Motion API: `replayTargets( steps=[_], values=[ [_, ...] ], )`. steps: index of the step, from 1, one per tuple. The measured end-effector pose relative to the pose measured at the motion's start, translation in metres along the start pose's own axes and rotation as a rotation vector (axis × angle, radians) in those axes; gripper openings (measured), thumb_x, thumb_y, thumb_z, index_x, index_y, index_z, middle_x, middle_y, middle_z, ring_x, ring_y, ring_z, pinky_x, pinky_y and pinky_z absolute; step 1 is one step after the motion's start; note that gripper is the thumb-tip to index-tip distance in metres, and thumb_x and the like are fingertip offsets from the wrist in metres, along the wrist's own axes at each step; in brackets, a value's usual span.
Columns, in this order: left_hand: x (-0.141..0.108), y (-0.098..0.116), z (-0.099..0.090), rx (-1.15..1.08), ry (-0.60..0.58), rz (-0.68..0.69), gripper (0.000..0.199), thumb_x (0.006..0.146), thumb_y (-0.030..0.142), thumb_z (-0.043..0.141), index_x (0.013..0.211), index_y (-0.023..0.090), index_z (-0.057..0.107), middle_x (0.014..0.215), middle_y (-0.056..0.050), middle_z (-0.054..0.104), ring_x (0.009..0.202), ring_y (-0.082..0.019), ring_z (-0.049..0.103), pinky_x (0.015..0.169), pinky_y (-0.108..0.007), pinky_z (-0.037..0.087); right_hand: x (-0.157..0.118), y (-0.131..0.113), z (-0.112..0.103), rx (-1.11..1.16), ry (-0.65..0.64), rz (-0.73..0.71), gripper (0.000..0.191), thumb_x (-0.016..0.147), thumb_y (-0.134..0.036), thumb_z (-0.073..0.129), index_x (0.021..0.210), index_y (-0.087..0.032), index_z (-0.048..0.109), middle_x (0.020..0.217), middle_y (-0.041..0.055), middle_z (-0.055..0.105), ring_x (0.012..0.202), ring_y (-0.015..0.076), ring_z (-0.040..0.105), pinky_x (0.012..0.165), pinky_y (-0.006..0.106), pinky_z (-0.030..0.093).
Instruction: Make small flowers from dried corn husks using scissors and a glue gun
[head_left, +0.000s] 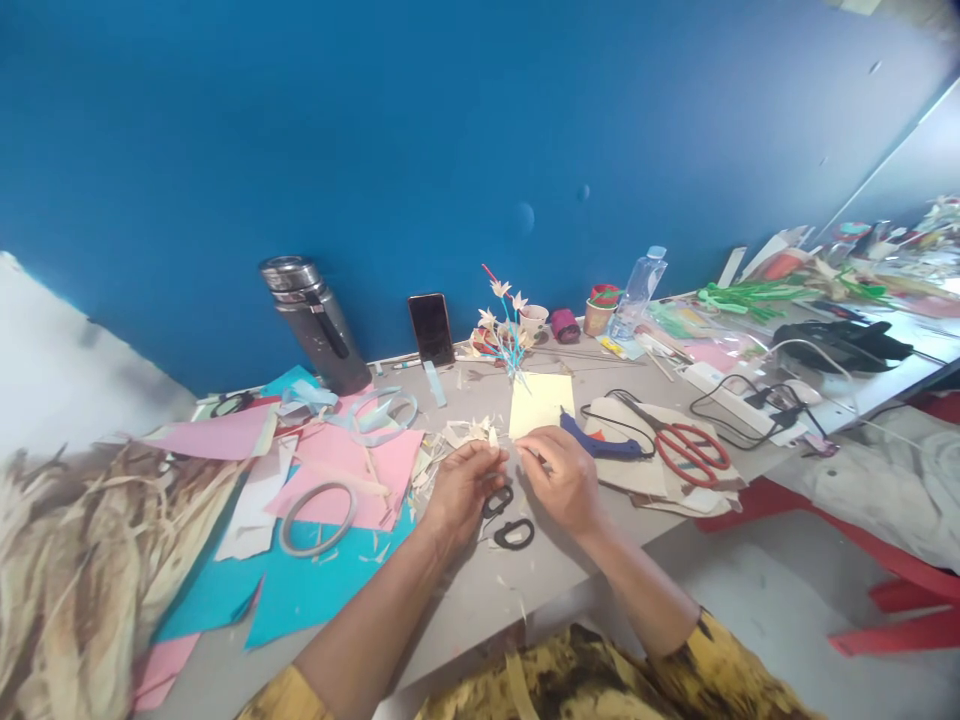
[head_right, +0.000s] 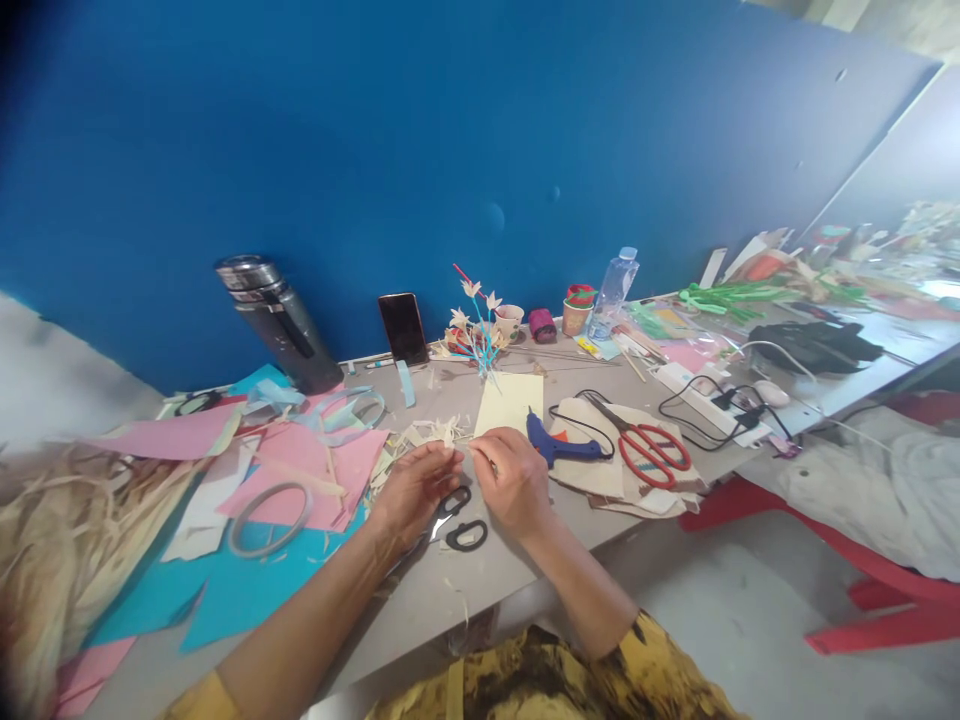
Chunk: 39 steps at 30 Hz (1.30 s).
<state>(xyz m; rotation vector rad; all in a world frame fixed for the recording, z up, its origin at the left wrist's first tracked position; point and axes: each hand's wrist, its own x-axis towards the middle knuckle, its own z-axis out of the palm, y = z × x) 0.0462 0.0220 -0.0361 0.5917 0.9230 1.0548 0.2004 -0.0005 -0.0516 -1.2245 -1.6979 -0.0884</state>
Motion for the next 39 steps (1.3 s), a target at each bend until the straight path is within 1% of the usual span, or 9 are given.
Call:
replayTargets(
  steps=[6,8,10,13,16,19,25,32,39],
  values=[
    [0.003,-0.001,-0.003,0.004,-0.021,0.010,0.024,0.058,0.022,0.082,0.072,0.016,0.063,0.068,-0.002,0.069,0.054,-0.009,0.056,0.053,-0.021,0.045,-0.009,0.002,0.002,-0.055,-0.128,-0.012,0.020,0.095,-0.016,0.055,0.091,-0.021,0.074,0.084,0.0061,0.073,0.081,0.0191,0.067,0.073,0.029,0.050],
    [0.004,-0.002,-0.004,0.016,-0.023,0.015,0.023,0.059,0.022,0.081,0.072,0.016,0.063,0.067,-0.002,0.068,0.052,-0.009,0.055,0.053,-0.021,0.044,-0.011,0.003,0.002,-0.034,-0.102,-0.015,0.021,0.096,-0.016,0.055,0.092,-0.022,0.074,0.084,0.0062,0.073,0.080,0.0185,0.067,0.073,0.029,0.051],
    [0.005,-0.003,-0.005,0.028,-0.014,0.025,0.022,0.061,0.022,0.080,0.072,0.016,0.063,0.067,-0.001,0.068,0.053,-0.009,0.056,0.054,-0.021,0.044,-0.011,0.003,0.000,0.001,-0.021,-0.030,0.022,0.096,-0.015,0.054,0.095,-0.021,0.075,0.085,0.0070,0.073,0.081,0.0186,0.067,0.075,0.030,0.052],
    [0.004,-0.004,-0.004,0.015,0.000,0.014,0.024,0.061,0.023,0.082,0.074,0.016,0.063,0.070,-0.003,0.070,0.057,-0.010,0.060,0.057,-0.022,0.047,-0.011,0.003,-0.005,-0.009,0.038,-0.089,0.022,0.095,-0.012,0.055,0.098,-0.021,0.075,0.087,0.0078,0.074,0.082,0.0194,0.066,0.076,0.032,0.052],
    [0.001,-0.006,-0.001,-0.032,-0.058,-0.018,0.028,0.060,0.023,0.086,0.072,0.015,0.062,0.073,-0.003,0.071,0.067,-0.013,0.066,0.065,-0.023,0.051,-0.011,0.000,-0.006,-0.071,0.004,-0.115,0.024,0.094,-0.011,0.055,0.098,-0.022,0.076,0.088,0.0079,0.073,0.082,0.0200,0.065,0.074,0.032,0.051],
    [-0.003,-0.006,0.001,-0.084,-0.123,-0.013,0.029,0.060,0.023,0.088,0.069,0.015,0.061,0.070,0.000,0.067,0.069,-0.012,0.066,0.073,-0.024,0.052,-0.010,-0.005,-0.005,-0.112,-0.050,-0.103,0.026,0.095,-0.012,0.053,0.099,-0.022,0.076,0.091,0.0087,0.072,0.084,0.0204,0.064,0.076,0.033,0.051],
    [-0.004,-0.004,0.001,-0.095,-0.130,-0.023,0.028,0.061,0.022,0.088,0.072,0.015,0.063,0.071,0.001,0.067,0.070,-0.012,0.066,0.076,-0.026,0.053,-0.009,-0.008,-0.005,-0.134,-0.095,-0.087,0.027,0.094,-0.011,0.053,0.104,-0.023,0.076,0.099,0.0093,0.071,0.090,0.0217,0.064,0.078,0.033,0.051],
    [-0.004,-0.004,0.002,0.031,-0.113,0.023,0.026,0.061,0.026,0.088,0.071,0.015,0.067,0.069,-0.001,0.069,0.066,-0.013,0.066,0.072,-0.025,0.054,-0.013,-0.005,0.000,0.021,-0.095,0.042,0.024,0.093,-0.012,0.054,0.101,-0.020,0.076,0.100,0.0096,0.072,0.096,0.0224,0.066,0.085,0.035,0.053],
    [-0.004,-0.004,0.003,0.101,-0.075,0.010,0.025,0.060,0.026,0.087,0.071,0.013,0.069,0.067,-0.005,0.071,0.062,-0.012,0.066,0.066,-0.023,0.053,-0.010,-0.005,-0.007,0.214,-0.130,0.176,0.023,0.090,-0.013,0.055,0.097,-0.020,0.076,0.097,0.0077,0.074,0.091,0.0203,0.070,0.082,0.032,0.055]
  ],
)
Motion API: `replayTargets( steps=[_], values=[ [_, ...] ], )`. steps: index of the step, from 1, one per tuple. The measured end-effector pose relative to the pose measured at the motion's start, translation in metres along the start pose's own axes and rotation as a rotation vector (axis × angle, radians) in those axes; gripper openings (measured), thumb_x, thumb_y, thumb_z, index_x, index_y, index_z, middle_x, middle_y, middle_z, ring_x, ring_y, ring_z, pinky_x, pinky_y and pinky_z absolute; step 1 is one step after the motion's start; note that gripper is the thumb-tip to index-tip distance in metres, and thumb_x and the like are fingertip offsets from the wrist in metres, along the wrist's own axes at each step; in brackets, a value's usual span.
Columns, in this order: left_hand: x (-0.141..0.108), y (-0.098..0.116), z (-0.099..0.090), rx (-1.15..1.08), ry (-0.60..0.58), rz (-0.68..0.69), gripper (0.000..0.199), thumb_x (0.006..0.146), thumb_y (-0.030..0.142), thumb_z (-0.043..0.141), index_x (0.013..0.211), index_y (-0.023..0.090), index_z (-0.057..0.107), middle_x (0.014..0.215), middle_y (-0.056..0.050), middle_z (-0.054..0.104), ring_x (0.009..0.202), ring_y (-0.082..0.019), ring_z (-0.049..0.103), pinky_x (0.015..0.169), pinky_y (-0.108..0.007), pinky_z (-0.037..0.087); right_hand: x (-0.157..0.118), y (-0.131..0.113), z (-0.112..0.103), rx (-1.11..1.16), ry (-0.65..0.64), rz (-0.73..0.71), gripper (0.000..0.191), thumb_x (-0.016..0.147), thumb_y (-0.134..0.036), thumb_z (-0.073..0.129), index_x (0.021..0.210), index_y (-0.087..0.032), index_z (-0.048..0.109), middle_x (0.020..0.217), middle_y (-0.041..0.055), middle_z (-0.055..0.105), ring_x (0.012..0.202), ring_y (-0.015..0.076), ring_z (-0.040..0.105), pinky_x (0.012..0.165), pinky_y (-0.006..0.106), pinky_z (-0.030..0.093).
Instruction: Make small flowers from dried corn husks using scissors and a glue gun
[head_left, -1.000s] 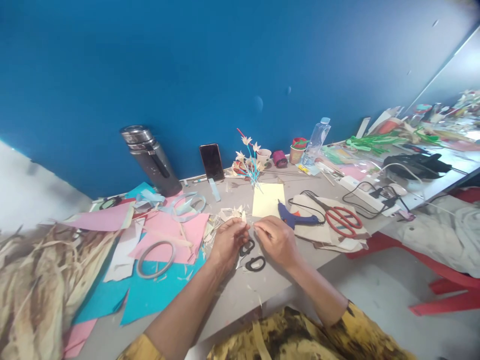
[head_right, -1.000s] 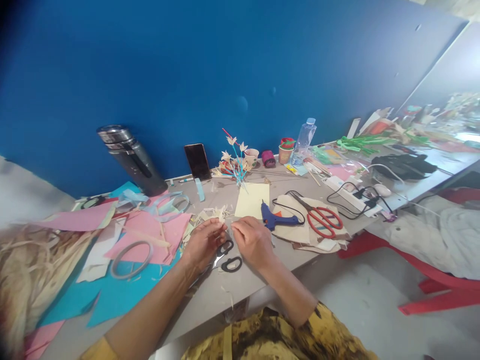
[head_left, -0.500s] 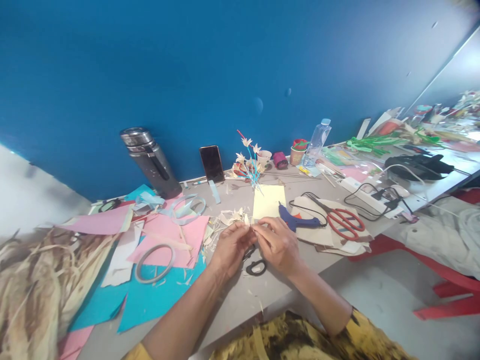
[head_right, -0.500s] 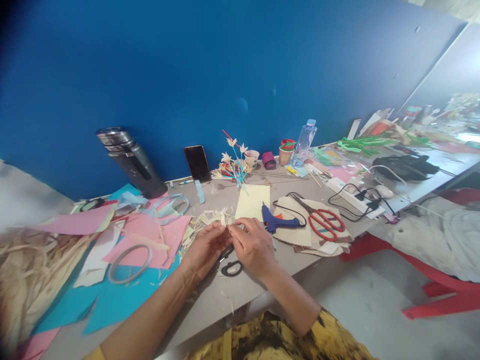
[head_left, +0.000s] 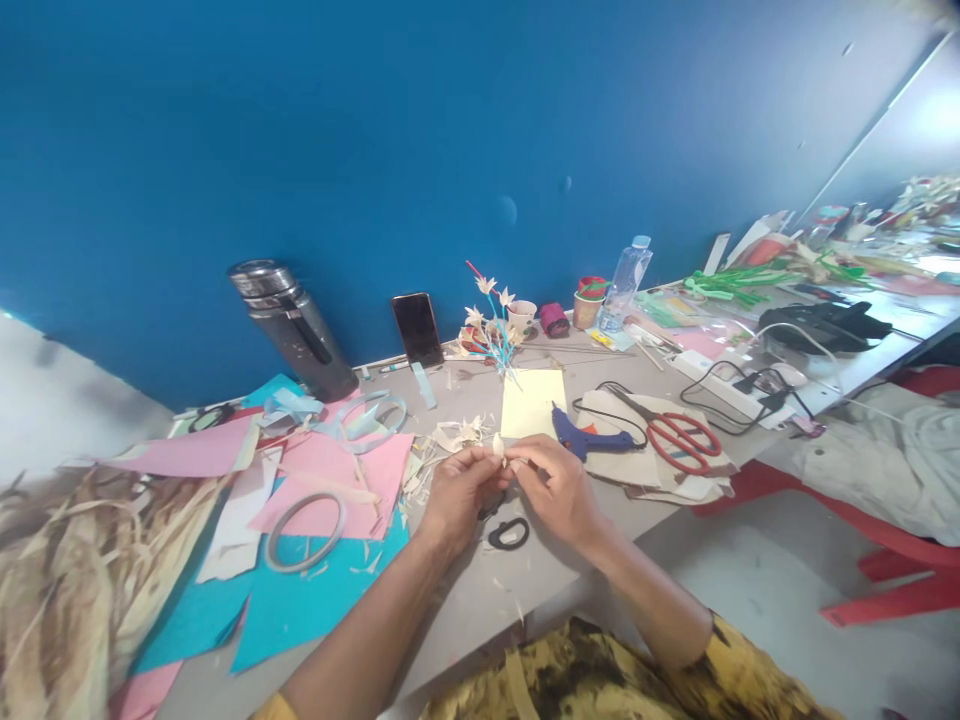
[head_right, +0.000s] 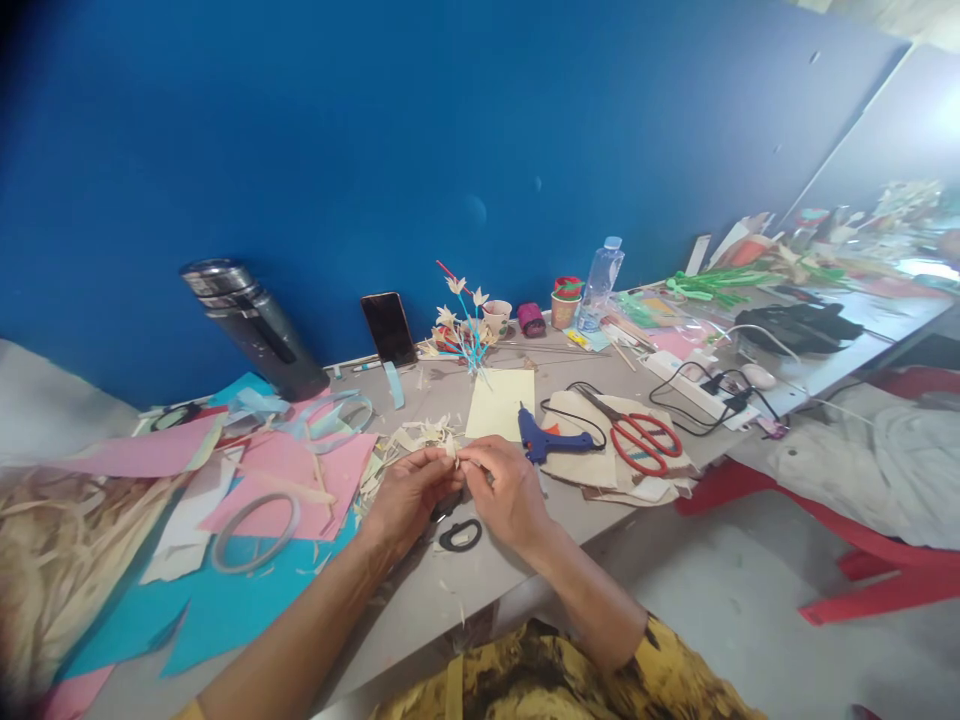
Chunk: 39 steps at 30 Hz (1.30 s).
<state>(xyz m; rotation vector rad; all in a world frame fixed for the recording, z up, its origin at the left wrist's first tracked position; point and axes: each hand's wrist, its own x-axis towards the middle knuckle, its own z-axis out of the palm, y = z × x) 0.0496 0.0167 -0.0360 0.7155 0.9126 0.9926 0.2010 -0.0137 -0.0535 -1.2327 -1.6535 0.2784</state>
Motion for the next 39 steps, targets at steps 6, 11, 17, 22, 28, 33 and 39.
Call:
replayTargets(
  steps=[6,11,17,22,28,33,39],
  values=[
    [-0.001,0.003,0.002,-0.013,-0.039,-0.028,0.026,0.058,0.025,0.088,0.071,0.014,0.068,0.068,-0.006,0.072,0.056,-0.011,0.062,0.060,-0.024,0.050,0.003,0.000,-0.015,0.072,-0.037,0.074,0.020,0.089,-0.017,0.057,0.091,-0.020,0.076,0.092,0.0066,0.076,0.081,0.0179,0.069,0.069,0.026,0.053],
    [-0.002,0.002,0.001,0.087,-0.099,0.002,0.022,0.062,0.027,0.084,0.069,0.015,0.067,0.070,-0.005,0.072,0.055,-0.010,0.060,0.060,-0.023,0.048,0.012,0.003,-0.021,0.154,-0.108,0.264,0.019,0.089,-0.029,0.061,0.084,-0.018,0.075,0.083,0.0033,0.076,0.065,0.0146,0.063,0.059,0.024,0.047],
    [-0.003,0.000,0.001,0.147,-0.111,0.030,0.021,0.064,0.028,0.083,0.068,0.015,0.066,0.067,-0.004,0.069,0.054,-0.010,0.059,0.058,-0.022,0.048,0.015,-0.001,-0.012,0.236,-0.146,0.360,0.022,0.085,-0.026,0.060,0.067,-0.018,0.069,0.065,-0.0004,0.071,0.057,0.0130,0.056,0.054,0.023,0.041],
    [-0.004,-0.003,0.007,0.041,-0.032,0.006,0.026,0.059,0.027,0.083,0.069,0.015,0.063,0.067,-0.004,0.070,0.051,-0.009,0.057,0.054,-0.022,0.047,0.007,-0.001,0.002,0.075,0.117,0.345,0.021,0.084,-0.030,0.062,0.066,-0.019,0.065,0.066,0.0007,0.068,0.057,0.0142,0.056,0.057,0.025,0.043],
    [-0.004,-0.010,0.011,0.130,0.103,0.088,0.021,0.065,0.027,0.078,0.070,0.017,0.061,0.058,0.001,0.064,0.047,-0.008,0.053,0.050,-0.020,0.044,0.000,-0.004,0.015,-0.102,0.185,0.286,0.020,0.086,-0.030,0.060,0.067,-0.022,0.063,0.067,0.0009,0.068,0.057,0.0155,0.057,0.059,0.027,0.042],
    [-0.008,-0.006,0.012,0.304,0.169,0.203,0.013,0.069,0.023,0.072,0.068,0.018,0.060,0.051,0.004,0.057,0.045,-0.008,0.048,0.048,-0.019,0.039,-0.001,-0.002,0.011,-0.090,0.111,0.268,0.018,0.088,-0.030,0.061,0.073,-0.021,0.065,0.069,0.0010,0.069,0.058,0.0160,0.059,0.060,0.027,0.044],
    [-0.001,-0.004,0.002,0.478,0.216,0.301,0.004,0.070,0.018,0.066,0.067,0.019,0.063,0.052,0.003,0.058,0.048,-0.011,0.050,0.049,-0.021,0.037,0.004,0.033,-0.050,-0.502,0.031,0.010,0.027,0.083,-0.009,0.054,0.102,-0.021,0.069,0.100,0.0090,0.073,0.094,0.0259,0.064,0.082,0.035,0.046]
  ],
)
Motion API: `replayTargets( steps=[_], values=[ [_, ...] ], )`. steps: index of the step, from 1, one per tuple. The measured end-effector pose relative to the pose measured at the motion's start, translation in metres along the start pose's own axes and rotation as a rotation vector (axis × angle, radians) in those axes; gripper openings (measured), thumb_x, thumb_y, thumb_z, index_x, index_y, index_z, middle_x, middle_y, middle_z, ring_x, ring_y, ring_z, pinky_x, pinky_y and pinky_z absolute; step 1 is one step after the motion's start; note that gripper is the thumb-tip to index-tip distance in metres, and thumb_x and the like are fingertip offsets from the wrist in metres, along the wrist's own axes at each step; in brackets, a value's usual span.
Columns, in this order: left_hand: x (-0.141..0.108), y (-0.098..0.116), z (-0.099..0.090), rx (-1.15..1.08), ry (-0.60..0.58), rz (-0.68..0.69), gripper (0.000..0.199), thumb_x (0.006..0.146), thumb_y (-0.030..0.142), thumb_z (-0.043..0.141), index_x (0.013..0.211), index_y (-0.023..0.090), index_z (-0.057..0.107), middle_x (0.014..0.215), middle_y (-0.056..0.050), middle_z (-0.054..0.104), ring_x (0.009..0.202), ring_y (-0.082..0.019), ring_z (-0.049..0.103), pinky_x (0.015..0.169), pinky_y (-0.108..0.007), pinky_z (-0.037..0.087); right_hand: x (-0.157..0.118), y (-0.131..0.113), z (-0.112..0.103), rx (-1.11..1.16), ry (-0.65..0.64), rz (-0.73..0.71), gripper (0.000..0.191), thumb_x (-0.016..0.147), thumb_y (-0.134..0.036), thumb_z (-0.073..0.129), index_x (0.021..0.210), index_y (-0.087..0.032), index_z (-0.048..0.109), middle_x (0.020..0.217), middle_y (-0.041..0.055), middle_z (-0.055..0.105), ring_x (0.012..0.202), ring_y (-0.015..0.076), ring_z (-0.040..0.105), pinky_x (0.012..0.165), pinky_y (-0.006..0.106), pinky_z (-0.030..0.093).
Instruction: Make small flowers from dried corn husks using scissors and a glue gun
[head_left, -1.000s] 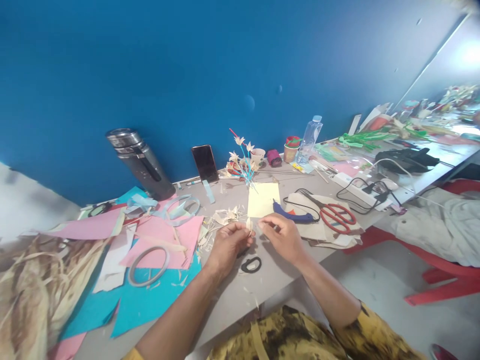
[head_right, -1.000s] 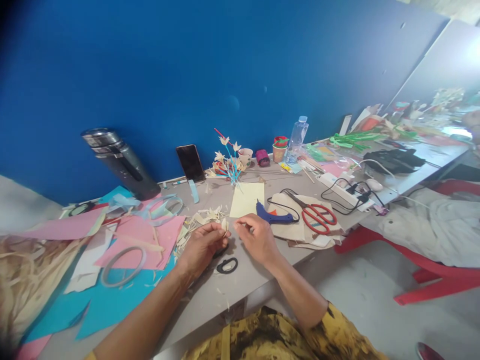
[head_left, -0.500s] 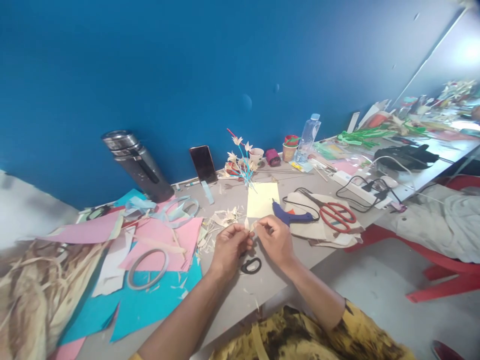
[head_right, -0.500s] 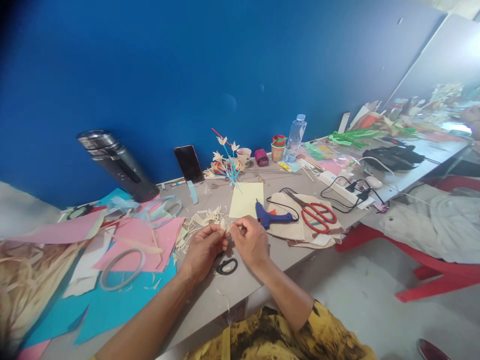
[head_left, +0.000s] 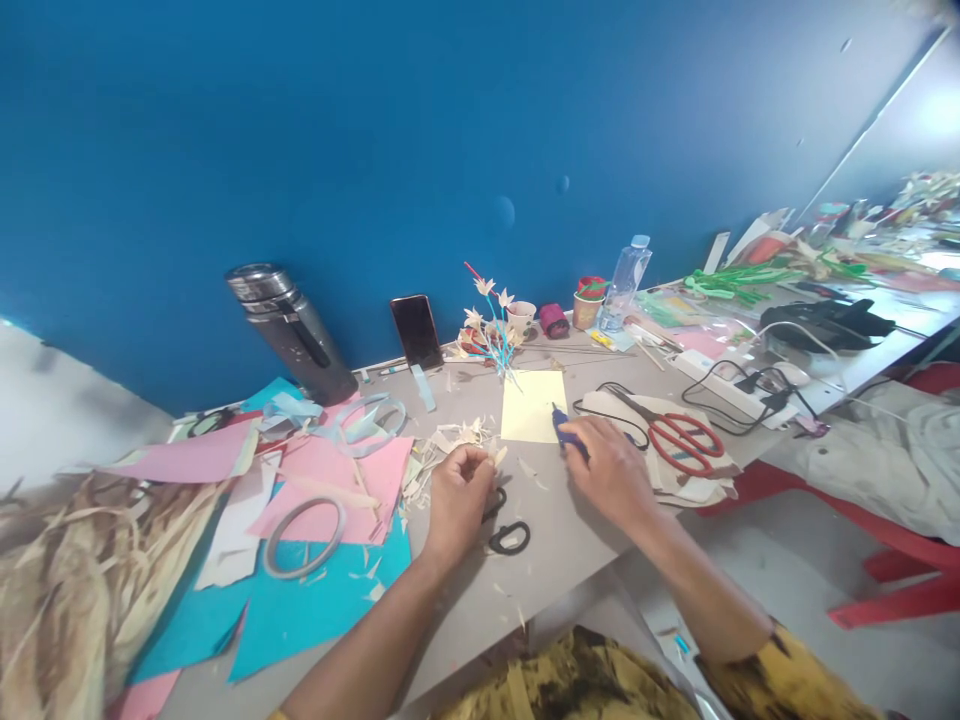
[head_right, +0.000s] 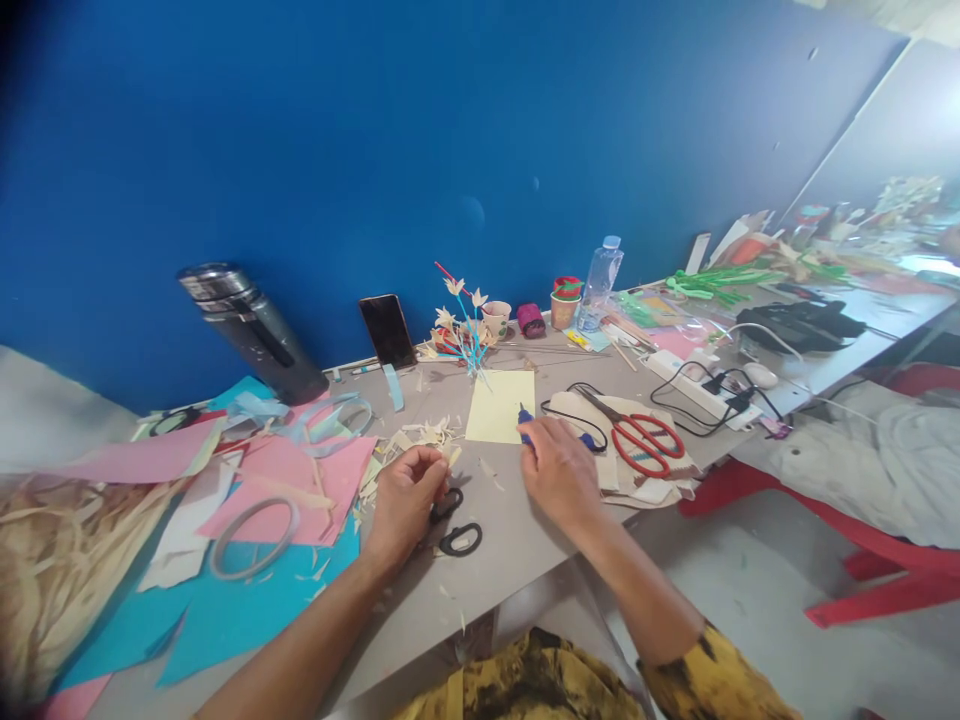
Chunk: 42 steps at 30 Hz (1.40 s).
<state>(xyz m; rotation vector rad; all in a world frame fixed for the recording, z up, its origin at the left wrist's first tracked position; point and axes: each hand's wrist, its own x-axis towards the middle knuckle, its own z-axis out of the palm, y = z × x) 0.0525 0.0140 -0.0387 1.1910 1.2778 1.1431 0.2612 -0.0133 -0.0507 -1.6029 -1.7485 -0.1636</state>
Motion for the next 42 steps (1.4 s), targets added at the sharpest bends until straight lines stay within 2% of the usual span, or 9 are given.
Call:
replayTargets(
  steps=[2,4,9,12,15,21,26,32,42],
  values=[
    [0.002,-0.002,-0.002,0.061,0.011,0.053,0.004,0.070,0.017,0.066,0.067,0.019,0.065,0.056,0.002,0.060,0.051,-0.011,0.051,0.051,-0.021,0.038,0.001,0.024,-0.011,-0.153,-0.157,-0.068,0.048,0.073,-0.003,0.056,0.118,-0.020,0.065,0.115,0.0115,0.071,0.105,0.0297,0.061,0.088,0.039,0.044],
    [0.003,-0.003,-0.004,0.133,0.015,0.102,0.005,0.072,0.019,0.065,0.067,0.019,0.065,0.058,0.002,0.061,0.053,-0.012,0.051,0.054,-0.023,0.038,0.001,0.040,-0.019,-0.263,-0.299,-0.117,0.057,0.070,-0.001,0.055,0.124,-0.018,0.062,0.120,0.0128,0.069,0.109,0.0316,0.059,0.091,0.041,0.042],
    [0.004,-0.004,-0.008,0.319,0.000,0.154,0.009,0.077,0.024,0.059,0.070,0.020,0.063,0.064,0.002,0.063,0.060,-0.014,0.054,0.060,-0.025,0.041,0.009,0.043,-0.023,-0.391,-0.495,-0.097,0.055,0.078,-0.005,0.051,0.132,-0.015,0.057,0.130,0.0155,0.063,0.116,0.0320,0.054,0.093,0.043,0.038],
    [0.007,-0.005,-0.010,0.354,0.006,0.153,0.011,0.078,0.026,0.058,0.071,0.020,0.061,0.064,0.003,0.062,0.060,-0.015,0.055,0.061,-0.026,0.042,0.017,0.038,-0.024,-0.419,-0.571,-0.070,0.046,0.079,-0.011,0.054,0.124,-0.018,0.062,0.121,0.0153,0.064,0.111,0.0325,0.054,0.089,0.043,0.038],
    [0.009,-0.004,-0.011,0.357,0.025,0.143,0.011,0.078,0.026,0.056,0.069,0.020,0.060,0.062,0.003,0.061,0.059,-0.015,0.055,0.061,-0.027,0.042,0.020,0.041,-0.026,-0.396,-0.557,-0.086,0.041,0.077,-0.013,0.057,0.117,-0.020,0.066,0.114,0.0142,0.063,0.108,0.0322,0.055,0.088,0.043,0.039],
    [0.013,-0.002,-0.013,0.341,0.050,0.144,0.009,0.075,0.022,0.056,0.067,0.019,0.059,0.062,0.003,0.060,0.060,-0.014,0.054,0.061,-0.026,0.042,0.008,0.062,-0.027,-0.082,-0.373,-0.313,0.045,0.081,-0.014,0.052,0.125,-0.018,0.059,0.133,0.0158,0.058,0.123,0.0321,0.053,0.101,0.047,0.043],
    [0.012,-0.001,-0.011,0.360,0.059,0.124,0.008,0.075,0.020,0.055,0.068,0.019,0.060,0.062,0.004,0.060,0.060,-0.014,0.054,0.061,-0.026,0.041,0.005,0.041,-0.029,0.246,-0.393,-0.482,0.038,0.088,-0.018,0.054,0.126,-0.018,0.054,0.117,0.0152,0.066,0.104,0.0269,0.064,0.087,0.039,0.052],
    [0.007,0.000,-0.007,0.462,0.062,0.169,0.010,0.076,0.020,0.054,0.068,0.019,0.059,0.064,0.003,0.061,0.063,-0.014,0.055,0.064,-0.027,0.040,0.004,0.009,-0.023,0.254,-0.442,-0.575,0.014,0.096,-0.024,0.052,0.107,-0.018,0.058,0.095,0.0106,0.070,0.083,0.0229,0.062,0.074,0.035,0.047],
    [0.008,-0.005,-0.008,0.478,0.061,0.201,0.012,0.078,0.020,0.054,0.068,0.020,0.058,0.065,0.003,0.062,0.063,-0.014,0.056,0.064,-0.027,0.040,0.001,0.015,-0.012,0.158,-0.465,-0.516,0.014,0.099,-0.031,0.053,0.097,-0.019,0.058,0.085,0.0066,0.065,0.077,0.0217,0.057,0.073,0.035,0.037]
  ],
)
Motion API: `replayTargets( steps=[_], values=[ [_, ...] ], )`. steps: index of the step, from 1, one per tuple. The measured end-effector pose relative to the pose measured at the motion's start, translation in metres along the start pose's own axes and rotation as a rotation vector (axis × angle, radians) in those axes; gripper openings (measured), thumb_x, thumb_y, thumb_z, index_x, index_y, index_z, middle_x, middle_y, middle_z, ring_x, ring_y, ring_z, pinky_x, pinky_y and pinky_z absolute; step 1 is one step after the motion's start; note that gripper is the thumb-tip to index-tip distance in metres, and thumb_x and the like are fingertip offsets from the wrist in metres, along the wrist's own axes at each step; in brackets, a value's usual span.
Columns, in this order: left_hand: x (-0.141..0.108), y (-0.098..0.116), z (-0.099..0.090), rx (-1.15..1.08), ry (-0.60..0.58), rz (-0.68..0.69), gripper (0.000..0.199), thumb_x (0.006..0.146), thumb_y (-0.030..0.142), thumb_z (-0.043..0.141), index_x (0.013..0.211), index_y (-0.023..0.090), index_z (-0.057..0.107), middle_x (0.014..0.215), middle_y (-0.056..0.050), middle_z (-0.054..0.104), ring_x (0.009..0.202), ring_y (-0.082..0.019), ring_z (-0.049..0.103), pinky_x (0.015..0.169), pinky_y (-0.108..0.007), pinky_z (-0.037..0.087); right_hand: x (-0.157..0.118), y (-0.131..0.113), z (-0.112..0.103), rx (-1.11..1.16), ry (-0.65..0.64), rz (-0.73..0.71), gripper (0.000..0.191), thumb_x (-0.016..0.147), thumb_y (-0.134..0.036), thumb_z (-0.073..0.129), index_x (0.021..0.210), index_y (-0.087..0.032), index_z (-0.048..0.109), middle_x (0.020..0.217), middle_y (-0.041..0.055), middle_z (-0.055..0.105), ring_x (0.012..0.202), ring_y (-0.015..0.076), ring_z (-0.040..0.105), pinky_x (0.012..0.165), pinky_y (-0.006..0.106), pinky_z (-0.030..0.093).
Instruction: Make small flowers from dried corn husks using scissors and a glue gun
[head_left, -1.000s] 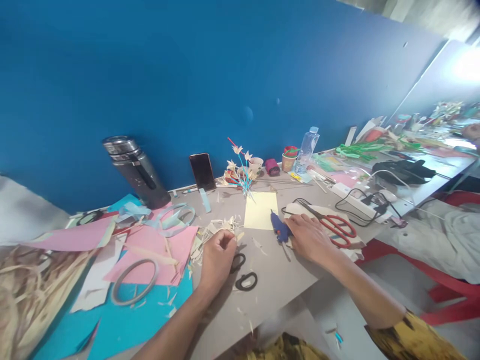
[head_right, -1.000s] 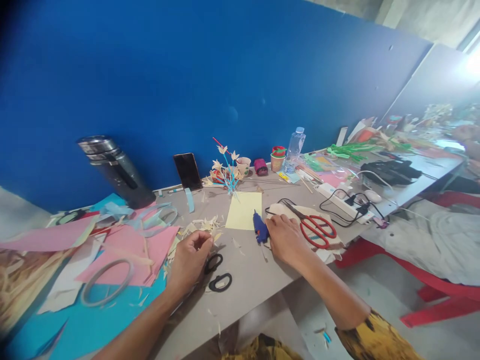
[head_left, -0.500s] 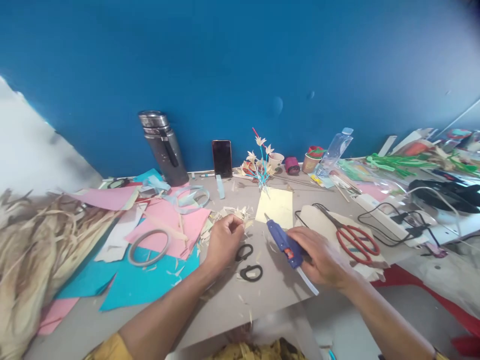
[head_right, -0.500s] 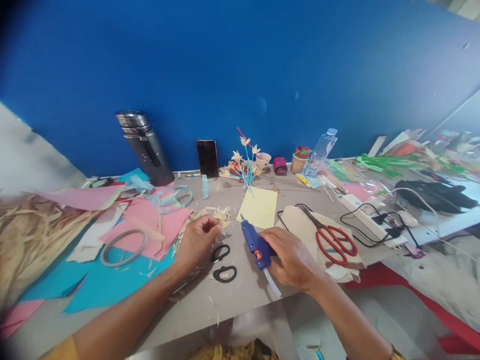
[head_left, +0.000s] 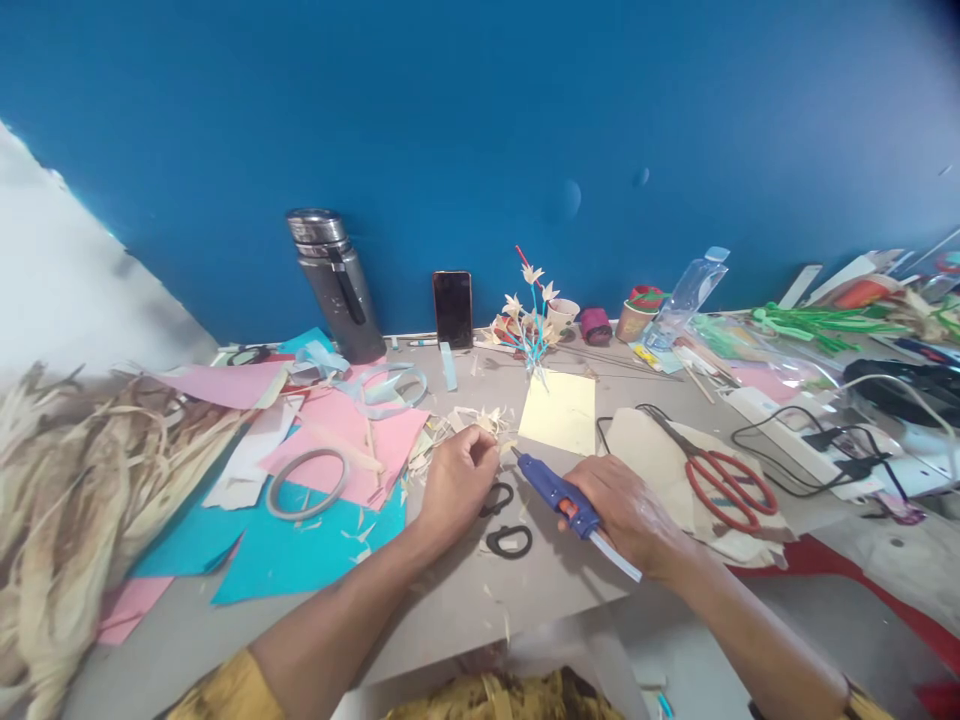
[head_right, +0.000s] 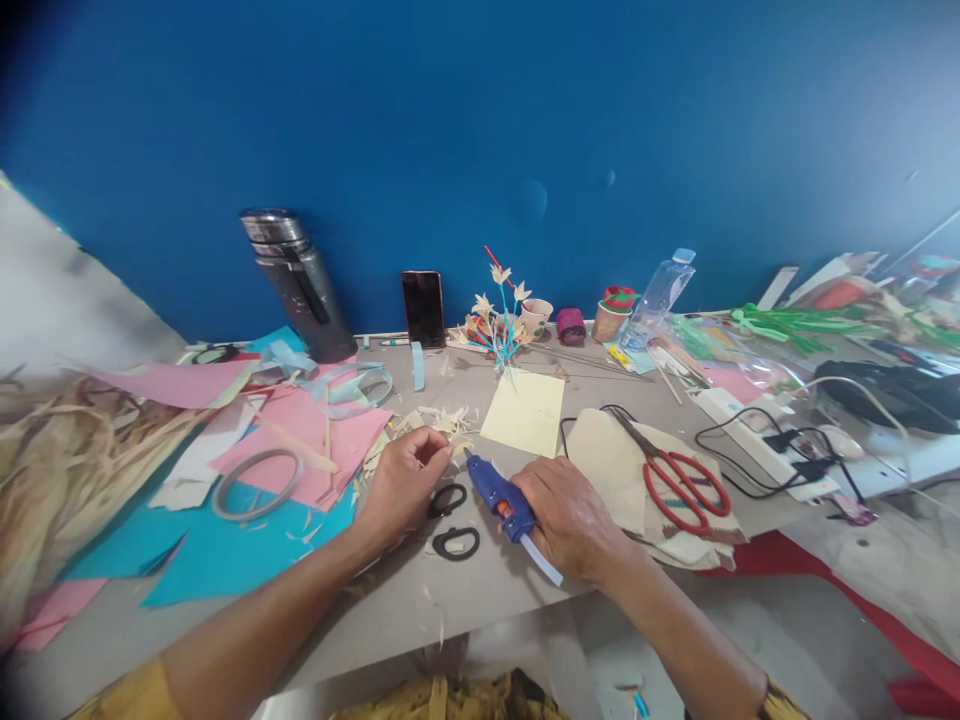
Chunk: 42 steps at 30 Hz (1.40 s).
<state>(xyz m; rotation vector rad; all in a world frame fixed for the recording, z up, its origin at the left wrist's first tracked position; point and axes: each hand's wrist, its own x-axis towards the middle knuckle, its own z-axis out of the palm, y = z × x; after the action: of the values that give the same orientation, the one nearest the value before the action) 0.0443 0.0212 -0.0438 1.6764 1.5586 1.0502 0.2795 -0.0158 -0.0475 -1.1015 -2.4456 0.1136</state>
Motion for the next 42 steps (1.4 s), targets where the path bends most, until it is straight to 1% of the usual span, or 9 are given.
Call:
replayTargets(
  steps=[3,9,15,19,22,27,32,42],
  values=[
    [-0.0006,-0.0009,0.0011,-0.001,0.002,0.002,0.012,0.078,0.020,0.054,0.068,0.020,0.058,0.066,0.003,0.063,0.063,-0.014,0.055,0.064,-0.027,0.040,0.0009,-0.0009,0.0003,0.002,0.005,0.012,0.015,0.099,-0.032,0.054,0.096,-0.018,0.058,0.083,0.0059,0.065,0.076,0.0216,0.057,0.073,0.035,0.036],
    [-0.0015,0.0001,0.0014,-0.016,-0.008,-0.003,0.011,0.079,0.021,0.054,0.068,0.020,0.058,0.067,0.003,0.063,0.064,-0.014,0.055,0.064,-0.026,0.040,0.0015,-0.0017,0.0012,0.009,-0.011,0.030,0.018,0.101,-0.029,0.049,0.090,-0.019,0.061,0.080,0.0056,0.064,0.074,0.0208,0.057,0.072,0.035,0.034],
    [-0.0019,0.0012,0.0007,-0.016,-0.017,-0.009,0.012,0.079,0.021,0.053,0.069,0.020,0.059,0.068,0.002,0.064,0.066,-0.015,0.057,0.066,-0.027,0.040,0.0004,0.0002,0.0024,-0.013,-0.037,0.064,0.013,0.095,-0.028,0.057,0.086,-0.019,0.061,0.078,0.0043,0.065,0.071,0.0206,0.057,0.072,0.034,0.034],
    [-0.0023,0.0009,0.0011,-0.022,-0.020,-0.006,0.012,0.079,0.021,0.053,0.069,0.020,0.059,0.068,0.002,0.064,0.065,-0.015,0.056,0.065,-0.027,0.041,0.0007,-0.0005,0.0023,-0.012,-0.034,0.059,0.014,0.096,-0.029,0.057,0.086,-0.019,0.062,0.076,0.0037,0.065,0.071,0.0203,0.058,0.072,0.034,0.035],
    [-0.0024,0.0004,0.0013,-0.025,-0.024,-0.005,0.012,0.080,0.021,0.053,0.069,0.020,0.059,0.069,0.002,0.065,0.067,-0.015,0.057,0.067,-0.027,0.041,0.0017,-0.0016,0.0013,-0.026,-0.036,0.084,0.013,0.094,-0.028,0.058,0.085,-0.019,0.062,0.076,0.0042,0.065,0.071,0.0206,0.058,0.071,0.034,0.035],
    [-0.0027,0.0004,0.0013,-0.014,-0.020,0.006,0.012,0.080,0.021,0.053,0.070,0.020,0.059,0.068,0.002,0.064,0.066,-0.015,0.057,0.066,-0.027,0.041,0.0018,-0.0011,0.0019,-0.029,-0.069,0.091,0.013,0.092,-0.026,0.058,0.082,-0.020,0.062,0.074,0.0041,0.065,0.070,0.0207,0.059,0.071,0.034,0.036],
    [-0.0033,0.0022,0.0017,-0.024,-0.023,-0.002,0.012,0.079,0.021,0.053,0.070,0.020,0.060,0.068,0.002,0.065,0.066,-0.015,0.057,0.066,-0.027,0.041,0.0015,0.0011,0.0036,-0.048,-0.073,0.104,0.016,0.091,-0.032,0.061,0.081,-0.020,0.062,0.073,0.0038,0.064,0.071,0.0212,0.060,0.070,0.033,0.035],
    [-0.0026,0.0016,0.0017,-0.041,-0.027,0.008,0.012,0.079,0.022,0.053,0.071,0.020,0.061,0.070,0.001,0.067,0.066,-0.015,0.058,0.066,-0.027,0.041,0.0026,-0.0021,-0.0010,-0.073,-0.052,0.096,0.027,0.098,-0.040,0.054,0.083,-0.019,0.061,0.073,0.0055,0.065,0.071,0.0213,0.059,0.069,0.034,0.034]
  ],
)
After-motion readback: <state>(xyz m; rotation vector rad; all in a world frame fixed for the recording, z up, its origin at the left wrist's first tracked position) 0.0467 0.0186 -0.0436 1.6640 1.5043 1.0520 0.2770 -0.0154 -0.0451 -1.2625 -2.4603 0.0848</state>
